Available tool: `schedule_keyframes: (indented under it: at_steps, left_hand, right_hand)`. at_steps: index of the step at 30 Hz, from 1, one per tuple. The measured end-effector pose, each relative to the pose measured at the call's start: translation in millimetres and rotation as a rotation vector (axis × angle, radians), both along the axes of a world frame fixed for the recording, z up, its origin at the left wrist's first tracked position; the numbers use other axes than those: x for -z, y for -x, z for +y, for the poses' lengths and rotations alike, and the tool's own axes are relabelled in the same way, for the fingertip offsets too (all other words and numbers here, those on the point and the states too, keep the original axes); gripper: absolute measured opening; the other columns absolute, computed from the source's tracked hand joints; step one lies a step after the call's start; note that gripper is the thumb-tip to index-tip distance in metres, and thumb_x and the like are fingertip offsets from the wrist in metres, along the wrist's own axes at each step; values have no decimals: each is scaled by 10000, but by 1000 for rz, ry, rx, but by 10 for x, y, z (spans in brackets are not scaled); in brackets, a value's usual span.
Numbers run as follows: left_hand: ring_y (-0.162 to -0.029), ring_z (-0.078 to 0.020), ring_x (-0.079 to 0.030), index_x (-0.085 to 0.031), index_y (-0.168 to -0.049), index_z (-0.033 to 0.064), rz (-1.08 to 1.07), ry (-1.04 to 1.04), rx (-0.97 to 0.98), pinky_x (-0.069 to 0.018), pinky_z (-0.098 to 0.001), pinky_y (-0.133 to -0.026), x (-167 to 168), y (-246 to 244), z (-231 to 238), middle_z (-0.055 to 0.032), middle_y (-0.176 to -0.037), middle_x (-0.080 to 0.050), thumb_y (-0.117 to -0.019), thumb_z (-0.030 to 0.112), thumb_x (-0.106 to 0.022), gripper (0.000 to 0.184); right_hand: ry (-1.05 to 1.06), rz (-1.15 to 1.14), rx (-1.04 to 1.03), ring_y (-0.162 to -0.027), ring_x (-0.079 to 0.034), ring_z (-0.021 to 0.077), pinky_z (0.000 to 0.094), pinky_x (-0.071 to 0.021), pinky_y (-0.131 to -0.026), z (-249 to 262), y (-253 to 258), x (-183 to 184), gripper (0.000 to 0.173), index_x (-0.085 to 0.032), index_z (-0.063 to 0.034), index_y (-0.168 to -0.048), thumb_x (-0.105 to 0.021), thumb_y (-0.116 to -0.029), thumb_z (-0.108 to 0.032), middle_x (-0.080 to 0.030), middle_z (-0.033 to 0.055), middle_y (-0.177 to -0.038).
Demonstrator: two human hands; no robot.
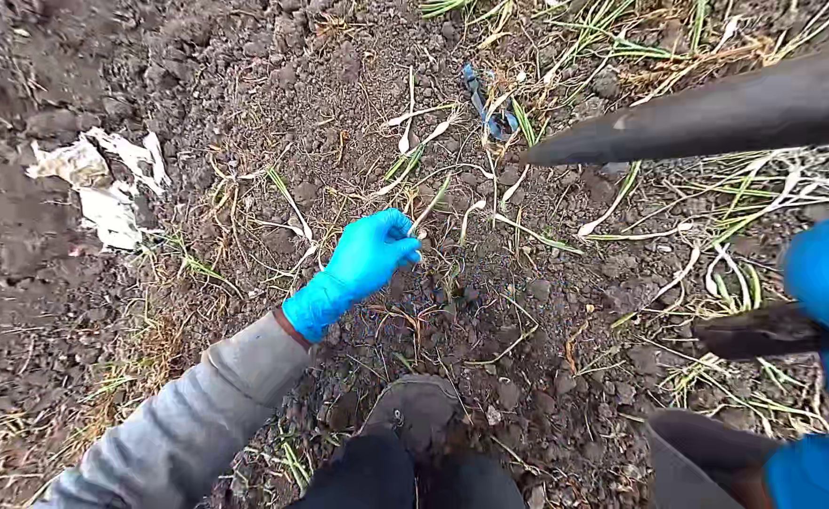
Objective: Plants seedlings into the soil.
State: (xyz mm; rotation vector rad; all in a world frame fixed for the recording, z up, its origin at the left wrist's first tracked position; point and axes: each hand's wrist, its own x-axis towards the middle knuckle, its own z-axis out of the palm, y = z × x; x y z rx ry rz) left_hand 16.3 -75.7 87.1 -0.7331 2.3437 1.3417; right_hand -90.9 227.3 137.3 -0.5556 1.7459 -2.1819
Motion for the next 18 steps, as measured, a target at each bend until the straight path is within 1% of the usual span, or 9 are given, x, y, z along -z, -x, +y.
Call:
schedule_keyframes:
  at_steps: [2, 4, 5, 6, 8, 10, 13, 16, 18]
  left_hand:
    - [-676, -104, -715, -641, -1085, 53, 79, 50, -163, -622, -270, -651, -151, -30, -286, -38, -882, -728, -992, 109, -692, 120]
    - [-557, -98, -661, -681, -1014, 73, 167, 138, -224, -578, -262, -492, -138, 67, -372, -19, -828, -727, -940, 119, -766, 121]
    - [-571, -97, -663, -692, -978, 91, 171, 192, -165, -569, -279, -496, -43, 118, -326, -8, -815, -730, -924, 141, -783, 117]
    - [-651, -124, -699, -704, -953, 95, 127, 236, -60, -602, -335, -581, 131, 111, -224, -18, -833, -739, -918, 163, -789, 114]
    - [-876, -248, -730, -741, -981, 85, -83, 276, 169, -594, -512, -825, 646, -88, 46, -88, -923, -752, -935, 189, -751, 115]
    - [-1014, -341, -717, -737, -1074, 105, -335, 325, 374, -559, -600, -872, 921, -251, 240, -138, -1027, -746, -995, 260, -659, 191]
    - [-1090, -347, -698, -745, -1182, 140, -499, 348, 439, -547, -611, -910, 772, -293, 202, -130, -1123, -740, -1013, 403, -645, 329]
    - [-1007, -345, -720, -773, -1078, 144, -348, 529, 314, -552, -620, -856, 440, -105, -25, -118, -1033, -758, -1044, 368, -594, 288]
    - [-999, -342, -731, -774, -1083, 132, -132, 654, 302, -554, -619, -845, 313, 70, -64, -120, -1058, -762, -1050, 299, -580, 258]
  right_hand:
    - [-268, -200, 103, -385, -412, 63, 239, -393, -348, -1071, -319, 418, 469, -593, -165, -915, -271, -1114, -443, -489, -52, -550]
    - [-457, -356, -34, -378, -379, 155, 330, -333, -344, -1523, -755, 1137, 661, -694, -166, -1024, -214, -1076, -617, -470, 16, -547]
    - [-491, -413, -95, -372, -355, 172, 347, -318, -345, -1521, -902, 1374, 688, -697, -167, -1088, -188, -1070, -629, -430, 31, -535]
    - [-470, -474, -106, -364, -325, 161, 336, -308, -340, -1436, -992, 1451, 700, -694, -171, -1131, -169, -1068, -629, -396, 26, -520]
    - [-390, -547, -63, -353, -315, 124, 296, -324, -326, -1153, -1055, 1198, 692, -678, -179, -1183, -147, -1075, -608, -397, 4, -516]
    - [-314, -530, 17, -366, -342, 74, 247, -337, -339, -871, -1098, 828, 636, -708, -187, -1168, -223, -1068, -586, -470, -31, -537]
    - [-441, -377, 27, -412, -391, 31, 216, -349, -376, -521, -1458, 757, 647, -724, -169, -1138, -310, -1033, -654, -511, -69, -574]
    - [-560, -208, -3, -450, -458, 27, 243, -408, -400, -524, -1648, 1189, 622, -741, -117, -1145, -312, -1060, -559, -619, -61, -663]
    - [-581, -227, 16, -453, -455, 17, 240, -410, -413, -551, -1710, 1215, 599, -748, -139, -1128, -322, -1058, -554, -589, -82, -631]
